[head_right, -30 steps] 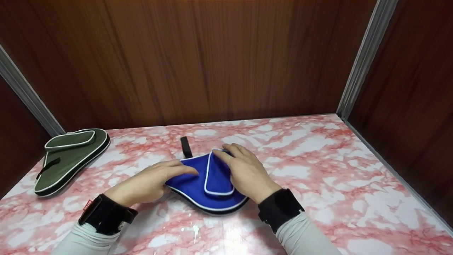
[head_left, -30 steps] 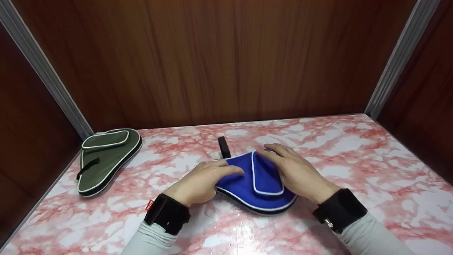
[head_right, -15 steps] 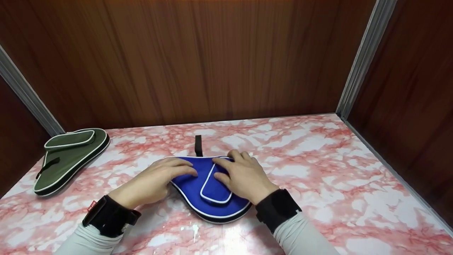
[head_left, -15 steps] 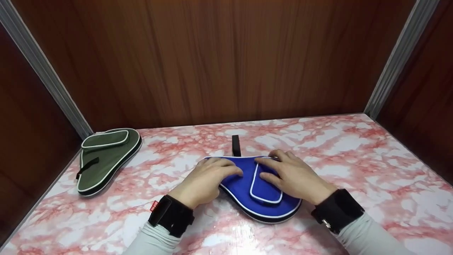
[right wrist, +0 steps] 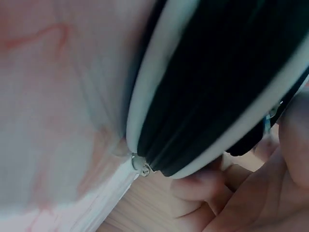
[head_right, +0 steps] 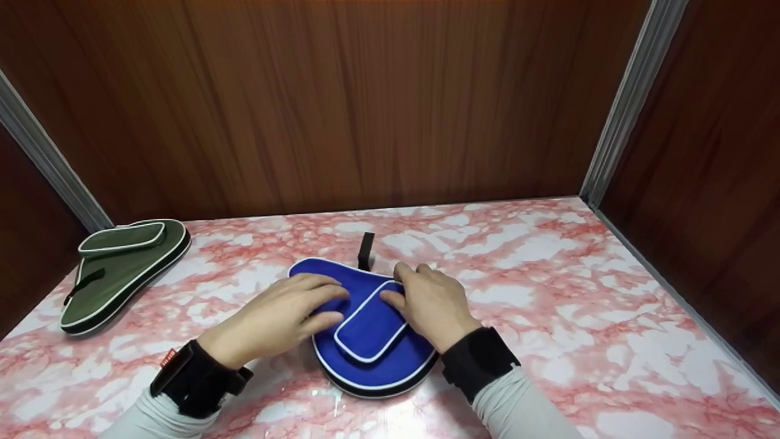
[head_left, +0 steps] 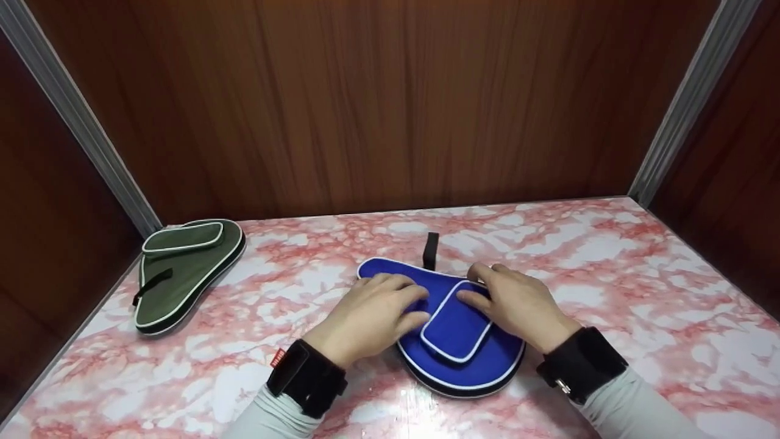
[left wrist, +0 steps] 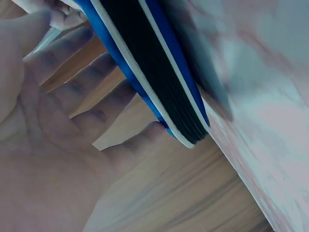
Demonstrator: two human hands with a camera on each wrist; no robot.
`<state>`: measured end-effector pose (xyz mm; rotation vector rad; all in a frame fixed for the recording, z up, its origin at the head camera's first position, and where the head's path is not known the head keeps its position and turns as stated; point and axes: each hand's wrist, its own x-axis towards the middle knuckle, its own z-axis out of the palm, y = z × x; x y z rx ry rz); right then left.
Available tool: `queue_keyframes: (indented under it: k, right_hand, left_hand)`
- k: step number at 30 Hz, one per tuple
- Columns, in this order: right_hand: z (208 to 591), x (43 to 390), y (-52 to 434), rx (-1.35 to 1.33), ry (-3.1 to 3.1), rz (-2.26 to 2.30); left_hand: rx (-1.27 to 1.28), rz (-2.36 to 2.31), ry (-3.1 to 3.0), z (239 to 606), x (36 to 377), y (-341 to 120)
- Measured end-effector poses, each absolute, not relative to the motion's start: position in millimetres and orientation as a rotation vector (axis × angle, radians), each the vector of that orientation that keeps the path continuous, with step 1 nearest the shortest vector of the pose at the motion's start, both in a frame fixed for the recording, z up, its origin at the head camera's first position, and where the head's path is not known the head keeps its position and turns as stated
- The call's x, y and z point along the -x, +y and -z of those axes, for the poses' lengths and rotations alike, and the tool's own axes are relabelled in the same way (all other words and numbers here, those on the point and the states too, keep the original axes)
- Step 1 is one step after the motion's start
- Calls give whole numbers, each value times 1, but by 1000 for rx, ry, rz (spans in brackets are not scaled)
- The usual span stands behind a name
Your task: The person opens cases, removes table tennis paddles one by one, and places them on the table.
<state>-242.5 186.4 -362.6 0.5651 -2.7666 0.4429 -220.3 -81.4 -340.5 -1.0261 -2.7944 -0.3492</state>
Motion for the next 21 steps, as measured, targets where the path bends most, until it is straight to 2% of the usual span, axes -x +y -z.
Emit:
queue_keyframes:
  k: [14,21]
  right_hand:
    - [367,238,191,-512,-2780,-422]
    - [363,237,182,-542,-2815,-601]
  left_hand:
    - [1043,292,-2898,351,206,-49]
    - [929,165,-2825,356,209,-51]
